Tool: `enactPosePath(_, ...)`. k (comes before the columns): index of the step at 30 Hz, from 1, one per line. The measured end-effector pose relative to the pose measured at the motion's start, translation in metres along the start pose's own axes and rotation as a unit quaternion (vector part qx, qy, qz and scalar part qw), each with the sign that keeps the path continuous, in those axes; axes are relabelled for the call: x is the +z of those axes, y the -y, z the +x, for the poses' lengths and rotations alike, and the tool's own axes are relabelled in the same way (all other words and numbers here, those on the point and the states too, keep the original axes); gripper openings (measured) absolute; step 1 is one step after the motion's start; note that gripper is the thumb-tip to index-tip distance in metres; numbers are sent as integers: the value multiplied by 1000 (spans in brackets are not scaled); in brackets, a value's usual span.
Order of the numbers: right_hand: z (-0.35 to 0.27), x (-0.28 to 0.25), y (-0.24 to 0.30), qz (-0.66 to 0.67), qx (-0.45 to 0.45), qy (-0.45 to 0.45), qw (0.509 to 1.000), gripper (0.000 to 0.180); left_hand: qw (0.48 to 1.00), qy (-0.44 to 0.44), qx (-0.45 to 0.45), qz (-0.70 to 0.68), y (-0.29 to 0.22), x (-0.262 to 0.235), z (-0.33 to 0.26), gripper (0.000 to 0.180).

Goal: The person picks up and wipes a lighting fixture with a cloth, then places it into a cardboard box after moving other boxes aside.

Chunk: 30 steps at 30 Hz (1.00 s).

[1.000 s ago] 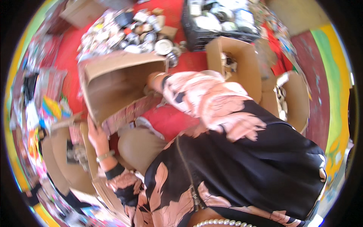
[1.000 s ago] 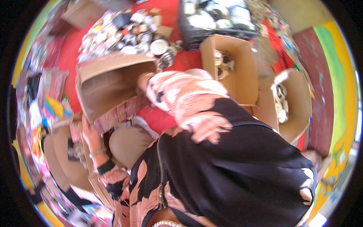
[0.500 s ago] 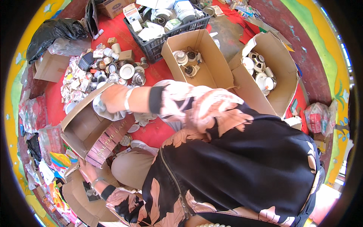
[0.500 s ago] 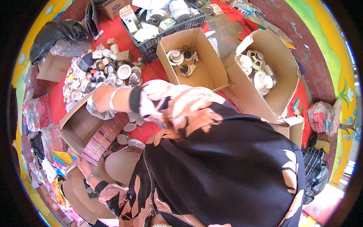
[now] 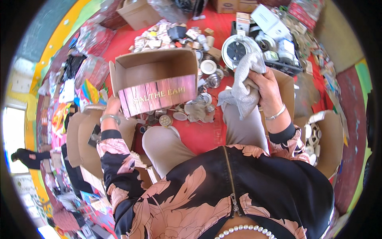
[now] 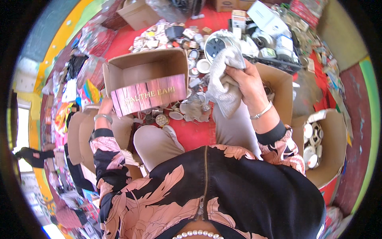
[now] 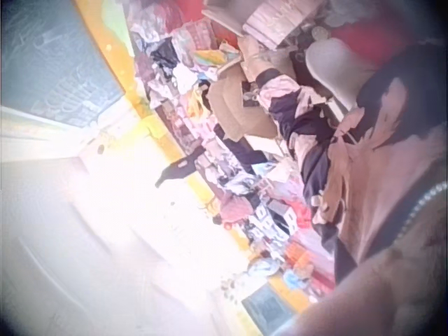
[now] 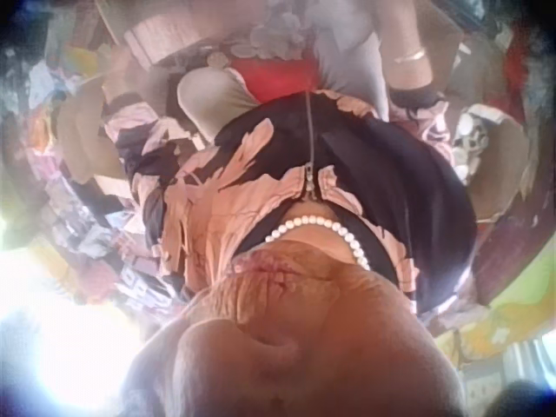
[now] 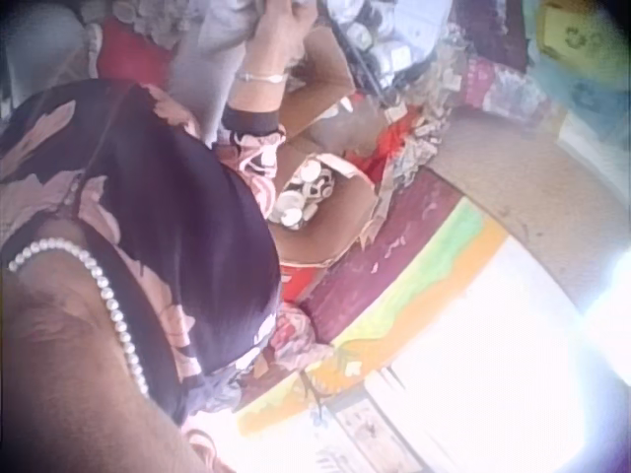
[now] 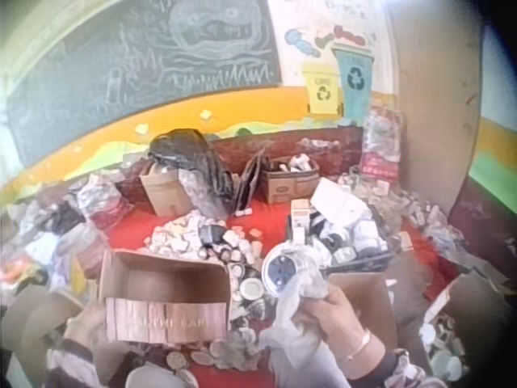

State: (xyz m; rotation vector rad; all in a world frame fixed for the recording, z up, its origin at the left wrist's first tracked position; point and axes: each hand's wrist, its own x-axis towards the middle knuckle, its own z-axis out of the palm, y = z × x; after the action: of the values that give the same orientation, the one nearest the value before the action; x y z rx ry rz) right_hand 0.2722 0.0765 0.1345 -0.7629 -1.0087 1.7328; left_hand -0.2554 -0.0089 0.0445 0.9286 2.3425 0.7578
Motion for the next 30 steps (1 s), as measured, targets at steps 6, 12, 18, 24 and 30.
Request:
enactPosePath(6, 12, 17, -20, 16, 24, 33, 999, 20, 896, 71, -36, -437, -26, -54, -40, 32)
enactPosePath(12, 32, 36, -54, -32, 67, 61, 995, 19, 851, 48, -3, -523, -39, -92, -21, 39)
enactPosePath(18, 49, 53, -104, -149, 124, 59, 979, 17, 690, 74, -110, -712, -24, -127, 47, 45)
enactPosePath(24, 61, 67, -109, -155, 185, 55, 969, 20, 542, -8, -173, -822, 33, -134, 125, 54)
enactPosePath(30, 77, 74, -123, -157, 241, 57, 956, 24, 468, -67, -182, -862, 90, -150, 196, 74)
